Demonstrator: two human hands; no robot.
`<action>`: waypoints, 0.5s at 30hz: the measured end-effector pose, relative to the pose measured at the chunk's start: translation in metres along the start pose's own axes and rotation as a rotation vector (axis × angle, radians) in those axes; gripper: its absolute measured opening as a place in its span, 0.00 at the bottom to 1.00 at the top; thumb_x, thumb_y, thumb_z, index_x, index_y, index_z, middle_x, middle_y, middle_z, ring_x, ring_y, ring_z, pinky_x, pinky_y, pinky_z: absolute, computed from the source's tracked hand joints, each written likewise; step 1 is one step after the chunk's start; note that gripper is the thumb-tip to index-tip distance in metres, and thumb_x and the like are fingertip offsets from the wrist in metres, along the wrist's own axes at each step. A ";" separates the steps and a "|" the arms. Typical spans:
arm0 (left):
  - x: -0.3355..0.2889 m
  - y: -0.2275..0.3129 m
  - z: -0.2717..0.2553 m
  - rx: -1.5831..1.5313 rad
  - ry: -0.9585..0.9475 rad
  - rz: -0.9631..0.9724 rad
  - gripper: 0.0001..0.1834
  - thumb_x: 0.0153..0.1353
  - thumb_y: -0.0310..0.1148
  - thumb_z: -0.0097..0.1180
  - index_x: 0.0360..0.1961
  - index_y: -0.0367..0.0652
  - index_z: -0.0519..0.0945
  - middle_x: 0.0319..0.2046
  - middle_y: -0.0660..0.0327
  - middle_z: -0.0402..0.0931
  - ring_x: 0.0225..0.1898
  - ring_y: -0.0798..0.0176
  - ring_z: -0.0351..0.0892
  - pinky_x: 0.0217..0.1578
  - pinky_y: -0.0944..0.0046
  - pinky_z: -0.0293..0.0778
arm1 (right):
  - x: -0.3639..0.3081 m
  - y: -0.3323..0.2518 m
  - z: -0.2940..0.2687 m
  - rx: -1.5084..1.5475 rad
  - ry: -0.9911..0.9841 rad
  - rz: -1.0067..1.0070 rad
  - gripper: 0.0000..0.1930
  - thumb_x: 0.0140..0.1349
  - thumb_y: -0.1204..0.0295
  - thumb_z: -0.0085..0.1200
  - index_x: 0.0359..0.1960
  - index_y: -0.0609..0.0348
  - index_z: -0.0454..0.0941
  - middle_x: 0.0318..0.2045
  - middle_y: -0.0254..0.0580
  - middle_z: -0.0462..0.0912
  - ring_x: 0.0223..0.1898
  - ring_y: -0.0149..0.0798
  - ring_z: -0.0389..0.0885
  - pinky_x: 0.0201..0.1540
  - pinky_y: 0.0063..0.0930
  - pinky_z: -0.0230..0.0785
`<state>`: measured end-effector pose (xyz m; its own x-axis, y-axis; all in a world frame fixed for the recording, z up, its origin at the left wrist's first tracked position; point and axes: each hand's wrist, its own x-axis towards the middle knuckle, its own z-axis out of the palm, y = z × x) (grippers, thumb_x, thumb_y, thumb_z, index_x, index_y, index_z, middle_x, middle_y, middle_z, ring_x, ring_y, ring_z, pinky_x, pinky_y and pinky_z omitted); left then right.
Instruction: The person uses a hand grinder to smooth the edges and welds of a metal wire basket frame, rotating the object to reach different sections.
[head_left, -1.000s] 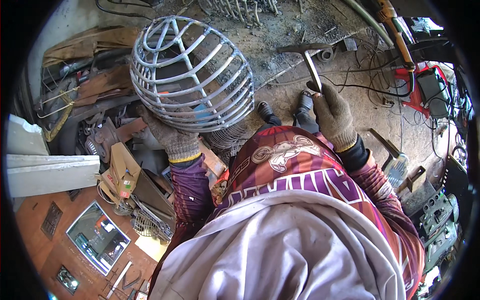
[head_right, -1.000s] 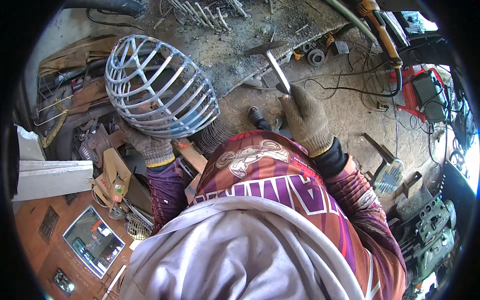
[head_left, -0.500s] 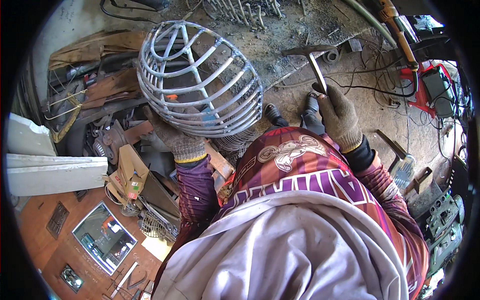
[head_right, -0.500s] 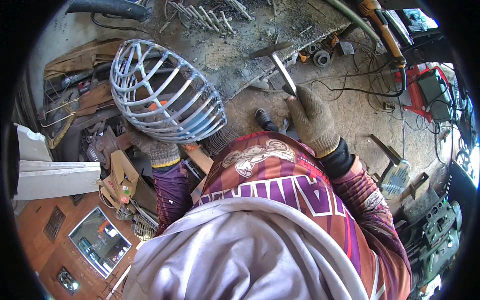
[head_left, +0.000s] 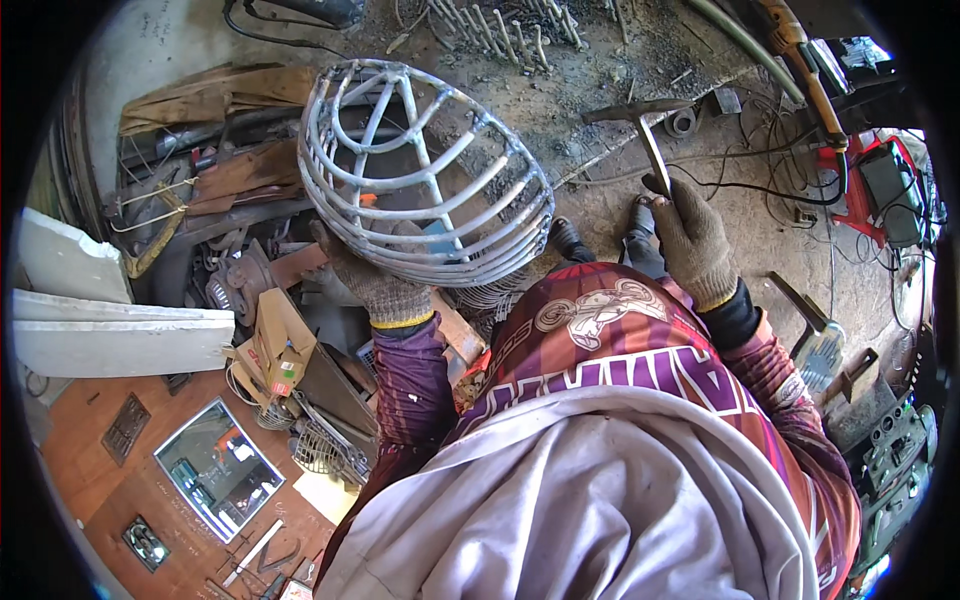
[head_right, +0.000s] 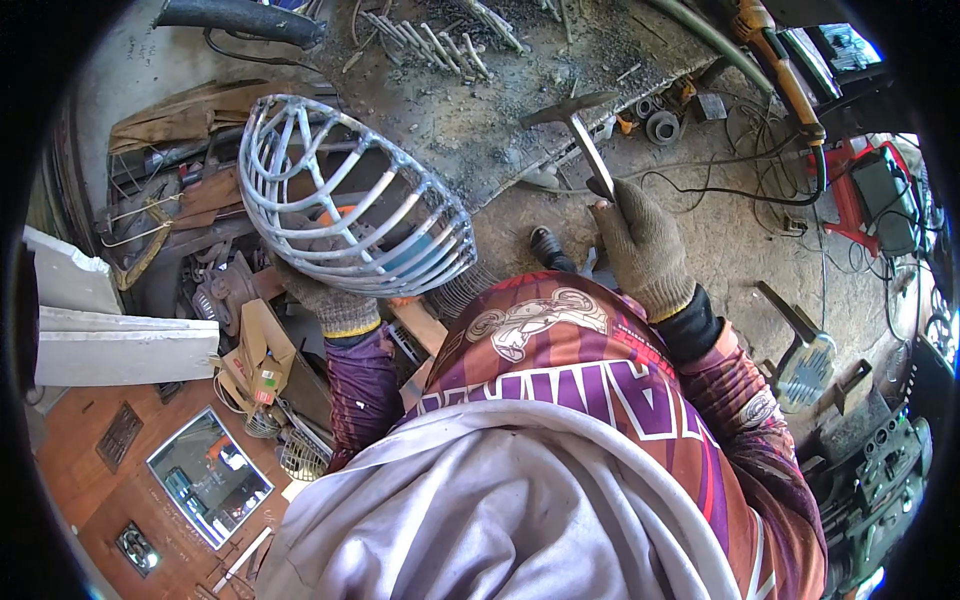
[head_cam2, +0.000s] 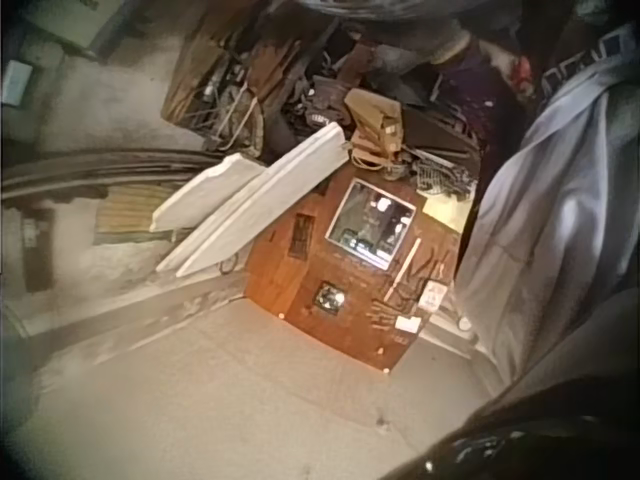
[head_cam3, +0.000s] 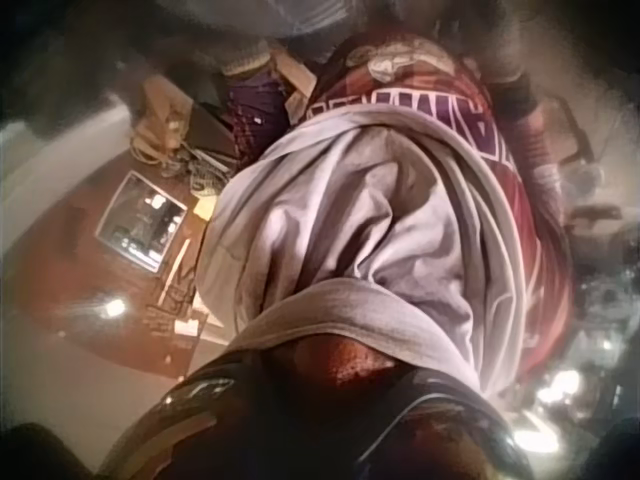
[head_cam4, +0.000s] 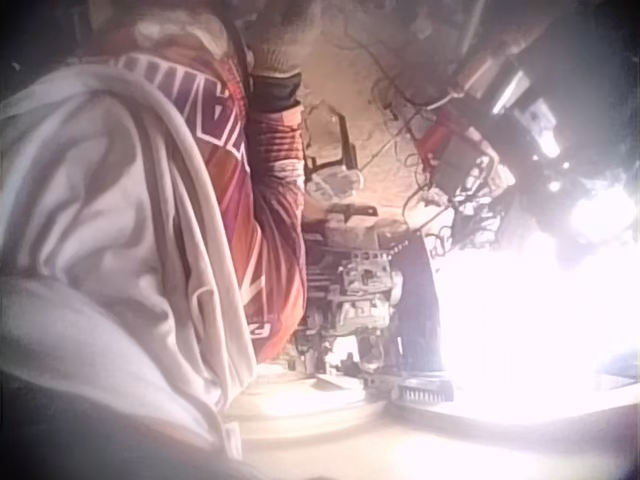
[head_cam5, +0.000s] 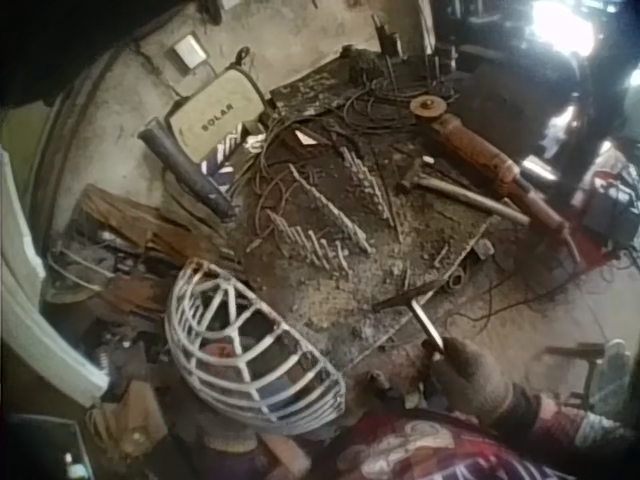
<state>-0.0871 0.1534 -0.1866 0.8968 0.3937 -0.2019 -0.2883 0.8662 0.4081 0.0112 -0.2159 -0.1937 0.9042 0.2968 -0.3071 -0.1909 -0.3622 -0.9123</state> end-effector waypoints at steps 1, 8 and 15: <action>-0.001 -0.004 0.009 0.000 -0.002 -0.002 0.25 0.67 0.57 0.53 0.49 0.48 0.82 0.38 0.61 0.86 0.34 0.65 0.85 0.33 0.61 0.83 | 0.001 0.000 0.000 0.000 0.003 -0.001 0.14 0.71 0.68 0.51 0.53 0.61 0.78 0.21 0.40 0.76 0.24 0.30 0.76 0.28 0.29 0.67; 0.003 0.003 0.019 0.025 0.059 0.081 0.28 0.68 0.56 0.52 0.53 0.41 0.78 0.45 0.51 0.83 0.40 0.54 0.84 0.41 0.46 0.82 | 0.000 0.004 -0.002 -0.062 0.029 -0.048 0.14 0.70 0.68 0.52 0.50 0.63 0.78 0.22 0.46 0.76 0.24 0.40 0.78 0.29 0.33 0.68; -0.003 0.028 0.040 0.640 0.066 0.036 0.31 0.68 0.53 0.53 0.63 0.41 0.72 0.55 0.44 0.76 0.53 0.46 0.79 0.52 0.40 0.78 | -0.003 0.002 -0.006 -0.070 0.005 -0.083 0.12 0.70 0.67 0.51 0.45 0.65 0.77 0.22 0.48 0.76 0.25 0.41 0.79 0.30 0.35 0.69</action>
<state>-0.0842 0.1644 -0.1394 0.8618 0.4550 -0.2240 -0.0424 0.5048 0.8622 0.0105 -0.2227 -0.1935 0.9178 0.3238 -0.2299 -0.0888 -0.3971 -0.9135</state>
